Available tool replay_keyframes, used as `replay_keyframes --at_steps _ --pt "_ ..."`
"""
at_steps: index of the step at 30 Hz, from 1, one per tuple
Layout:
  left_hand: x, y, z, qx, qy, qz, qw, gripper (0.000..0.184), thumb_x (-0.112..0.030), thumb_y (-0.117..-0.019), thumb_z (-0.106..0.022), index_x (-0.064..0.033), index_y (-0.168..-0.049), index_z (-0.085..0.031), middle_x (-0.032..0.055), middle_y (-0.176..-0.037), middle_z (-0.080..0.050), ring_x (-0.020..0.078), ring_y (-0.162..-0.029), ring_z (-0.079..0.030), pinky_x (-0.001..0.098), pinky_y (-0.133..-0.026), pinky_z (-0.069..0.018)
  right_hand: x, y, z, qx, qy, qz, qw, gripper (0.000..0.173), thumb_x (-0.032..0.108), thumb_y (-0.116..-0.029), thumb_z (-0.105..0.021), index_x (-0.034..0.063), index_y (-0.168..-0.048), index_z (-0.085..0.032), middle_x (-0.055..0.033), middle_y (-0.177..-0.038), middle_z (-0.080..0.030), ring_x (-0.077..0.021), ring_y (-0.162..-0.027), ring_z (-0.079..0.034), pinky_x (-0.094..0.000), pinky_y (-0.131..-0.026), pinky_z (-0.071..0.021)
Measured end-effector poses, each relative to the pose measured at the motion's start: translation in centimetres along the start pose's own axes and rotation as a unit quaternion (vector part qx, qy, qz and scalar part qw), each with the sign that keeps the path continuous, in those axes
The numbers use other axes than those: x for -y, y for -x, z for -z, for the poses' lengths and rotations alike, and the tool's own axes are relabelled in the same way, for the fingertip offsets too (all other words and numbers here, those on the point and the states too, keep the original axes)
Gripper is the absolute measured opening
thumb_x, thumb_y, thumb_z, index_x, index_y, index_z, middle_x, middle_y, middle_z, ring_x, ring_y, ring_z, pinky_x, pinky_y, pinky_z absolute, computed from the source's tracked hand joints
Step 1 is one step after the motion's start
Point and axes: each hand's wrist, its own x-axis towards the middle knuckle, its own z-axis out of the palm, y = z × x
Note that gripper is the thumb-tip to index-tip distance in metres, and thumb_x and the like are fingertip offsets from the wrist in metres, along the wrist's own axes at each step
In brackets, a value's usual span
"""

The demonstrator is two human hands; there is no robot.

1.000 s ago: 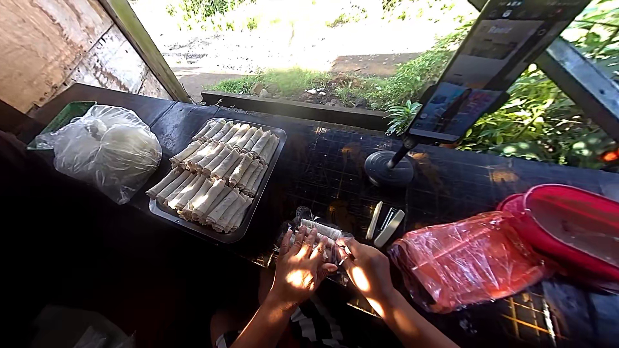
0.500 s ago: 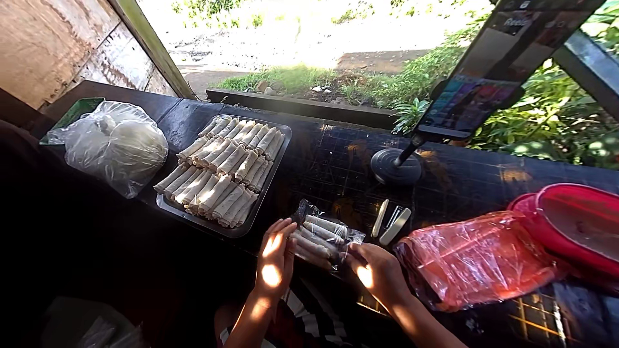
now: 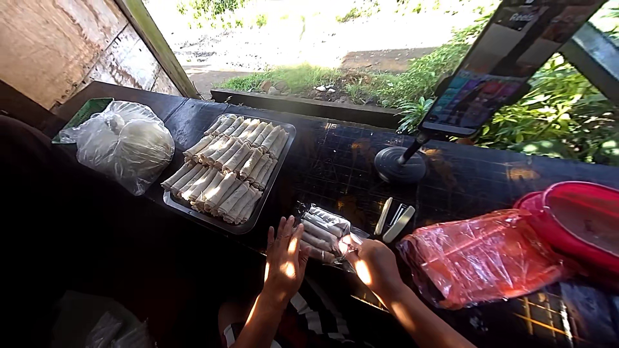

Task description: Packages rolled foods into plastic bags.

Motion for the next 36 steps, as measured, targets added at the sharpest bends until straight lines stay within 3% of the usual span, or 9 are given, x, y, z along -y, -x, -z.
replay_keyframes --at_steps 4,15,17,19,23,26,29,33,36 --pt "-0.6 -0.1 -1.5 0.021 -0.084 -0.076 0.993 0.076 -0.062 -0.1024 -0.032 -0.0028 -0.138 -0.063 0.0200 -0.148 -0.057 0.0385 -0.140 -0.052 0.0606 -0.115 -0.0336 0.0 0.1 -1.0 -0.050 0.017 0.016 0.998 0.013 0.008 -0.0878 -0.065 0.0004 -0.083 -0.074 -0.0165 -0.069 -0.070 -0.0369 -0.065 -0.071 -0.0551 -0.059 -0.0528" --pt "-0.5 -0.7 -2.9 0.044 -0.050 -0.094 0.993 0.078 -0.069 -0.0993 -0.030 -0.0117 -0.141 -0.064 0.0194 -0.149 -0.055 0.0392 -0.143 -0.048 0.0648 -0.117 -0.0274 -1.6 -0.3 1.0 -0.110 0.066 0.055 0.990 0.013 0.008 -0.0778 -0.075 -0.0015 -0.079 -0.067 -0.0162 -0.072 -0.066 -0.0363 -0.068 -0.069 -0.0485 -0.057 -0.0547" --pt "-2.7 -0.7 -2.3 0.047 -0.025 -0.052 0.997 0.080 -0.065 -0.0928 -0.050 -0.0018 -0.140 -0.061 0.0239 -0.148 -0.054 0.0436 -0.144 -0.044 0.0727 -0.117 -0.0199 -2.3 -1.1 1.4 -0.141 0.077 0.096 0.982 0.018 0.004 -0.0787 -0.072 -0.0034 -0.095 -0.068 -0.0234 -0.091 -0.070 -0.0446 -0.086 -0.070 -0.0545 -0.070 -0.0562" --pt "-5.5 -0.1 -2.9 -0.048 -0.036 -0.054 0.997 0.074 -0.064 -0.0884 -0.060 -0.0001 -0.125 -0.069 0.0209 -0.134 -0.066 0.0403 -0.132 -0.058 0.0654 -0.114 -0.0319 -3.3 -1.9 1.5 -0.135 0.083 0.136 0.978 0.026 0.004 -0.0819 -0.070 0.0001 -0.107 -0.073 -0.0259 -0.106 -0.068 -0.0486 -0.099 -0.066 -0.0598 -0.078 -0.0519" --pt "-8.2 0.6 -4.8 -0.145 -0.076 -0.034 0.986 0.019 -0.022 -0.0843 -0.068 -0.0095 -0.096 -0.075 0.0113 -0.100 -0.075 0.0277 -0.095 -0.070 0.0412 -0.085 -0.0520 -4.0 -2.4 1.4 -0.149 0.118 0.175 0.966 0.018 0.015 -0.0878 -0.061 0.0040 -0.076 -0.069 -0.0171 -0.096 -0.074 -0.0395 -0.098 -0.069 -0.0534 -0.080 -0.0489" --pt "-7.3 1.5 -3.0 -0.106 -0.070 0.005 0.992 0.013 -0.003 -0.0779 -0.068 -0.0076 -0.087 -0.076 0.0113 -0.090 -0.074 0.0275 -0.085 -0.072 0.0397 -0.070 -0.0560 -3.0 -0.6 2.2 -0.124 0.119 0.176 0.969 0.016 0.015 -0.0784 -0.061 0.0017 -0.069 -0.064 -0.0167 -0.091 -0.074 -0.0382 -0.094 -0.071 -0.0533 -0.078 -0.0517" --pt "-6.2 3.2 -0.7 -0.076 -0.051 0.023 0.996 0.010 -0.001 -0.0790 -0.066 -0.0041 -0.086 -0.073 0.0111 -0.085 -0.071 0.0253 -0.076 -0.072 0.0373 -0.065 -0.0588 -2.0 1.5 1.4 -0.085 0.092 0.169 0.978 0.009 0.009 -0.0761 -0.064 0.0014 -0.078 -0.067 -0.0180 -0.096 -0.073 -0.0401 -0.100 -0.070 -0.0557 -0.082 -0.0538" --pt "-5.2 5.4 -1.5 -0.096 -0.015 0.012 0.995 0.011 0.001 -0.0792 -0.064 -0.0013 -0.089 -0.070 0.0126 -0.084 -0.068 0.0235 -0.072 -0.070 0.0313 -0.065 -0.0596 -0.8 1.5 -0.9 -0.068 0.054 0.206 0.975 0.031 0.026 -0.0813 -0.070 0.0058 -0.105 -0.073 -0.0185 -0.114 -0.072 -0.0414 -0.112 -0.067 -0.0569 -0.092 -0.0518" --pt "-4.9 5.8 -2.3 -0.129 0.001 -0.001 0.992 0.010 0.000 -0.0822 -0.062 -0.0017 -0.091 -0.068 0.0123 -0.086 -0.068 0.0208 -0.074 -0.070 0.0266 -0.068 -0.0595 0.4 0.4 -2.2 -0.062 0.034 0.230 0.971 0.032 0.026 -0.0844 -0.072 0.0048 -0.107 -0.074 -0.0187 -0.112 -0.072 -0.0395 -0.107 -0.069 -0.0554 -0.088 -0.0538"
